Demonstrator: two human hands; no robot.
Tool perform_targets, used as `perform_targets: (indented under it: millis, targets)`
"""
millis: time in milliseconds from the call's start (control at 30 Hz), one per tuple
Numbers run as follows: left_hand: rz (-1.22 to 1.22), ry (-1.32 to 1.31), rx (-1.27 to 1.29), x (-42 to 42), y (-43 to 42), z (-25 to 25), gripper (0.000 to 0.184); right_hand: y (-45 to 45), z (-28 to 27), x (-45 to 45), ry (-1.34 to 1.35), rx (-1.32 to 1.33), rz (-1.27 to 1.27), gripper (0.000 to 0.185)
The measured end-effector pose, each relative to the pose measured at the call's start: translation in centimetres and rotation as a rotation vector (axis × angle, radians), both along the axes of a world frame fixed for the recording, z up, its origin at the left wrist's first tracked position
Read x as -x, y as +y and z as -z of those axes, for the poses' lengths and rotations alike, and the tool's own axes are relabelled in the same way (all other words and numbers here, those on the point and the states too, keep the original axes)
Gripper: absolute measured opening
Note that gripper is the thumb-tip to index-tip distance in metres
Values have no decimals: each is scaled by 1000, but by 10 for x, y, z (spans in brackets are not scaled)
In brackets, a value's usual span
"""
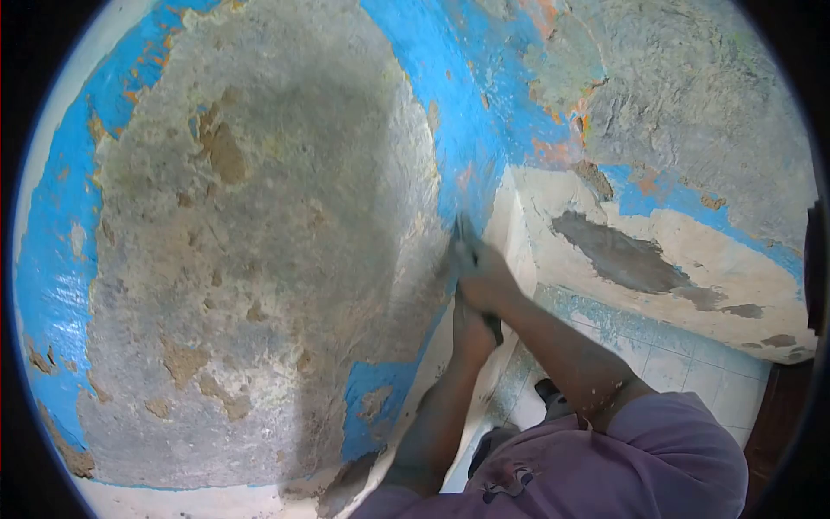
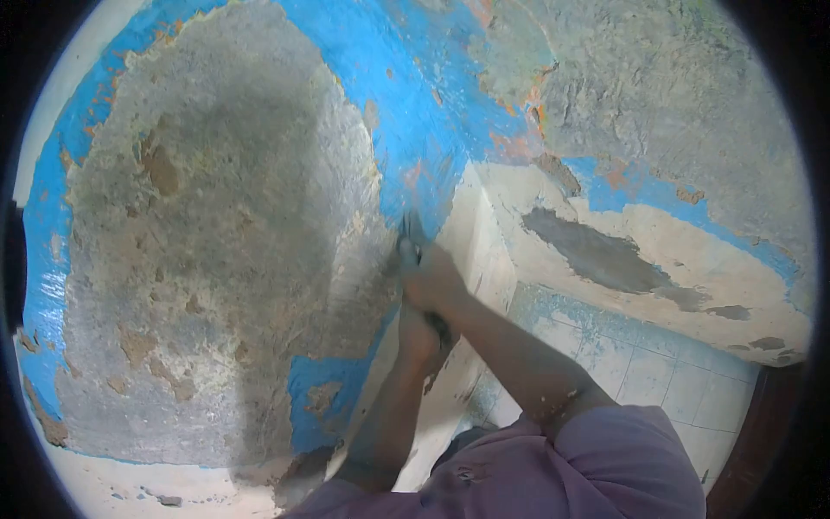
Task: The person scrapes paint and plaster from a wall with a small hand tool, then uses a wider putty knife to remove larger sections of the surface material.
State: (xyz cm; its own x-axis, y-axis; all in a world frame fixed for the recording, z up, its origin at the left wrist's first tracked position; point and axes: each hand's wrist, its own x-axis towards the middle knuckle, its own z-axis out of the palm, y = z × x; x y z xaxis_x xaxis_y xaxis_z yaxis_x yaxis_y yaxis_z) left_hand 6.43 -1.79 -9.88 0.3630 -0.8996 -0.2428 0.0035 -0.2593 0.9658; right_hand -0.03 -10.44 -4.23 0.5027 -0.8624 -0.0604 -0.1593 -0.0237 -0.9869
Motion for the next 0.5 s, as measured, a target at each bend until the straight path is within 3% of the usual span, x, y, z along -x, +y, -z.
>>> perform_targets:
  millis: [33, 100, 167, 300, 400, 467, 500]
  targets:
    - [36, 190, -168, -4, -9, -9, 41, -9, -7, 0, -43, -124, 7, 47]
    - [72, 156, -13, 9, 0, -5, 41, 5, 5, 9, -89, -75, -9, 51]
    - [38, 4, 22, 25, 24, 6, 42, 32, 16, 17, 37, 77, -69, 52]
    - [-38, -244, 12, 27, 69, 11, 45, 55, 38, 6, -14, -20, -143, 51]
    - [91, -41, -246, 8, 65, 0, 49, 52, 43, -8, -86, -83, -85, 53]
    - [-10, 116, 54, 9, 64, 17, 50, 52, 41, -6, -83, -110, -60, 54]
    - [-15, 120, 42, 12, 61, 16, 50, 51, 40, -5, -79, -123, -63, 54]
